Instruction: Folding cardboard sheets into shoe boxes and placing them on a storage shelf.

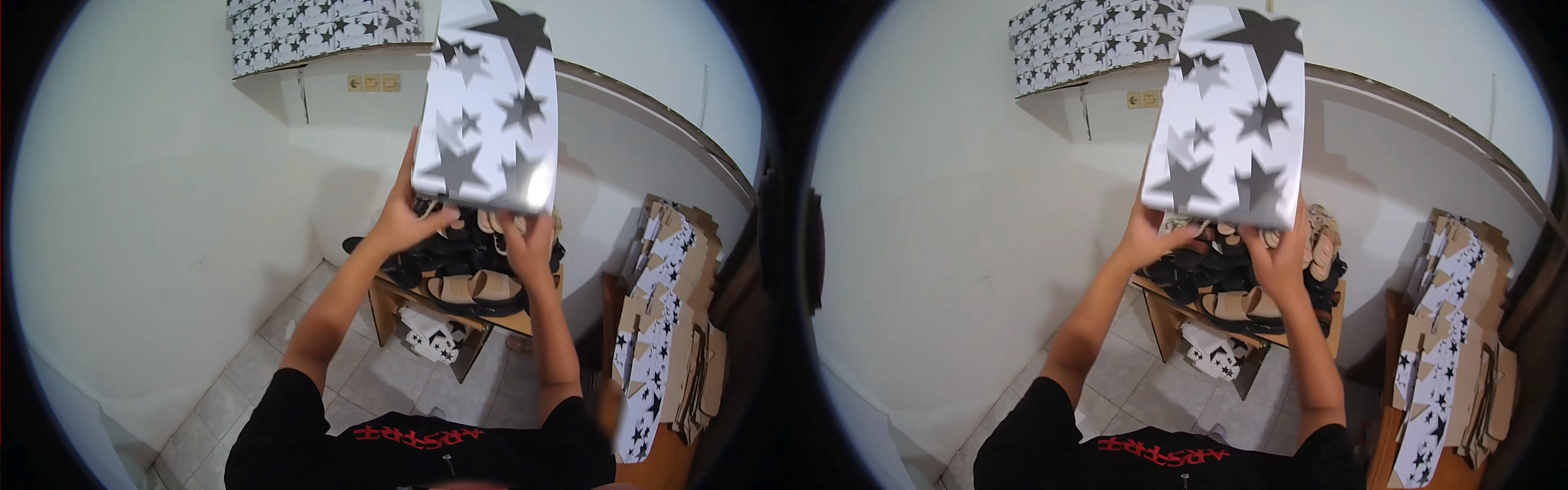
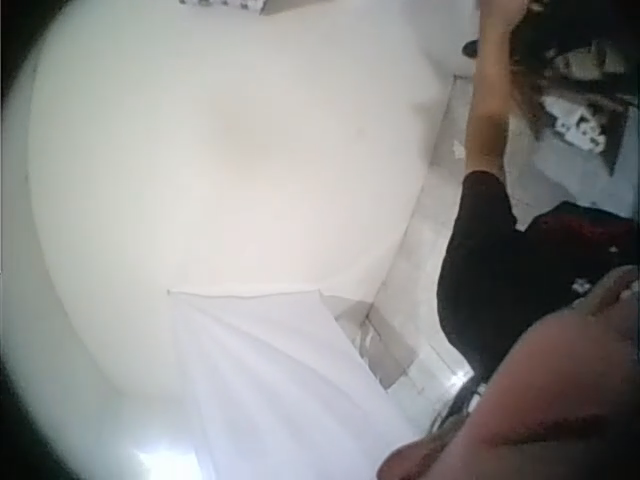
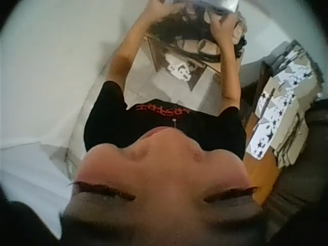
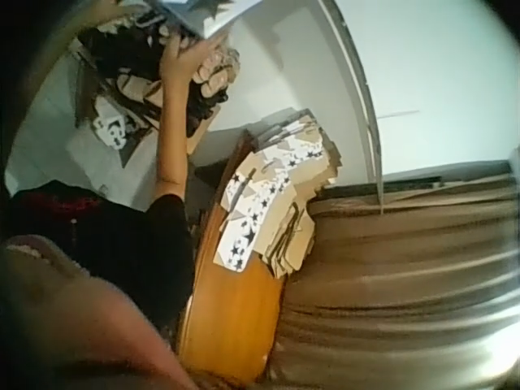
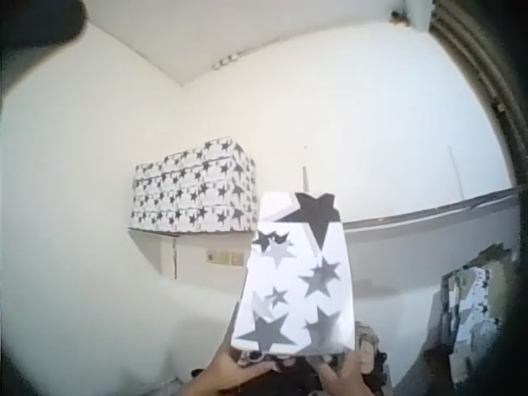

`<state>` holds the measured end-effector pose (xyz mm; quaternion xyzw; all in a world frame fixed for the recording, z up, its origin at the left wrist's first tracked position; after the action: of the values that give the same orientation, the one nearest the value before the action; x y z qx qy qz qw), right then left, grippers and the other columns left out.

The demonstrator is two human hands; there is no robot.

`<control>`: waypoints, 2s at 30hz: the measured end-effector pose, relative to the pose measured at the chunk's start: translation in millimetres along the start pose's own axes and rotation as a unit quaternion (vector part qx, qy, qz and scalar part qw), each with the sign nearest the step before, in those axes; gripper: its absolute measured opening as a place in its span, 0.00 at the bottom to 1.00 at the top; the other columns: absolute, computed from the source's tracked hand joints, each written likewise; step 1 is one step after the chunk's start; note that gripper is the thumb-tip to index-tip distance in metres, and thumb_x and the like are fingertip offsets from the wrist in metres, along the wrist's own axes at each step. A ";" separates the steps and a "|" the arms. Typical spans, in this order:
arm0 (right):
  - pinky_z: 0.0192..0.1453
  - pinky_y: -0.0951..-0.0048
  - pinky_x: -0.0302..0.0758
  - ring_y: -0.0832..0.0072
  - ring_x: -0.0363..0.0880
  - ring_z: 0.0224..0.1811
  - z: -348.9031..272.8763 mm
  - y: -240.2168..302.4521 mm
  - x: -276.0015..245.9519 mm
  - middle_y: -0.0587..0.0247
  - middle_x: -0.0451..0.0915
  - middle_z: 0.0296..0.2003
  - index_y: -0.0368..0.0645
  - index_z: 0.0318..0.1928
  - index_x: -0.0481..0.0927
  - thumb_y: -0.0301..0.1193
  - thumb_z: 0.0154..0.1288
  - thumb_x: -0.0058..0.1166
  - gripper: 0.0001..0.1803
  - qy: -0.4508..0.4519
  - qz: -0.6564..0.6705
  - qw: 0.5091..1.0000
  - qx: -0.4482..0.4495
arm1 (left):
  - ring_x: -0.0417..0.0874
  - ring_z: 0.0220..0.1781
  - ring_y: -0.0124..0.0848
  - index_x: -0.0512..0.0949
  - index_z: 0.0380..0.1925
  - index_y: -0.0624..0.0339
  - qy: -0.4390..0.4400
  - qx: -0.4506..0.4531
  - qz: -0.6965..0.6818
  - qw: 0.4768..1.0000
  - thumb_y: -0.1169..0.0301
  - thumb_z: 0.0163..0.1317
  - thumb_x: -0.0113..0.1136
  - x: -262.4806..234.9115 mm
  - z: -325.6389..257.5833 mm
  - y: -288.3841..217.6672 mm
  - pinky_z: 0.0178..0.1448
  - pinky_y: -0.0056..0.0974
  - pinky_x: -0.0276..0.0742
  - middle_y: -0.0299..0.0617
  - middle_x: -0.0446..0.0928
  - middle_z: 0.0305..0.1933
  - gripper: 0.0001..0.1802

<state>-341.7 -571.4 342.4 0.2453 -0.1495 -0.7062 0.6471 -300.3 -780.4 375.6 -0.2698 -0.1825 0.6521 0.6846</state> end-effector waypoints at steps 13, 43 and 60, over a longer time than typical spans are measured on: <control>0.56 0.60 0.65 0.48 0.67 0.54 251.7 -31.4 60.8 0.36 0.67 0.51 0.28 0.62 0.53 0.31 0.57 0.54 0.37 -0.084 -0.202 0.935 -0.281 | 0.73 0.53 0.34 0.49 0.65 0.59 -0.078 0.135 0.087 0.984 0.73 0.52 0.65 -106.7 223.6 60.8 0.53 0.35 0.70 0.48 0.71 0.52 0.44; 0.61 0.28 0.30 0.55 0.73 0.52 383.5 -85.3 176.5 0.53 0.80 0.40 0.45 0.54 0.68 0.42 0.61 0.44 0.23 -0.085 -0.510 0.853 0.066 | 0.46 0.73 0.41 0.57 0.64 0.58 -0.166 0.239 0.572 0.766 0.51 0.59 0.49 -222.9 303.0 185.1 0.65 0.67 0.30 0.41 0.47 0.71 0.36; 0.59 0.36 0.52 0.58 0.70 0.51 179.9 -63.4 20.8 0.57 0.74 0.43 0.44 0.47 0.72 0.34 0.52 0.55 0.20 0.038 -0.533 0.844 -0.044 | 0.62 0.64 0.52 0.76 0.41 0.62 -0.162 0.384 -0.018 0.909 0.68 0.54 0.51 37.5 221.5 135.9 0.65 0.53 0.54 0.52 0.68 0.59 0.15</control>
<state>-493.0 -603.6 455.9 0.2854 0.0603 -0.9382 0.1862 -538.5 -713.6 463.7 0.1267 -0.0307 0.6941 0.7080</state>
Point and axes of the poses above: each hand's wrist, its own z-axis towards the middle knuckle, its own x-axis out of the palm, y = z × x, the point moved 1 cm from there along z, towards the middle knuckle
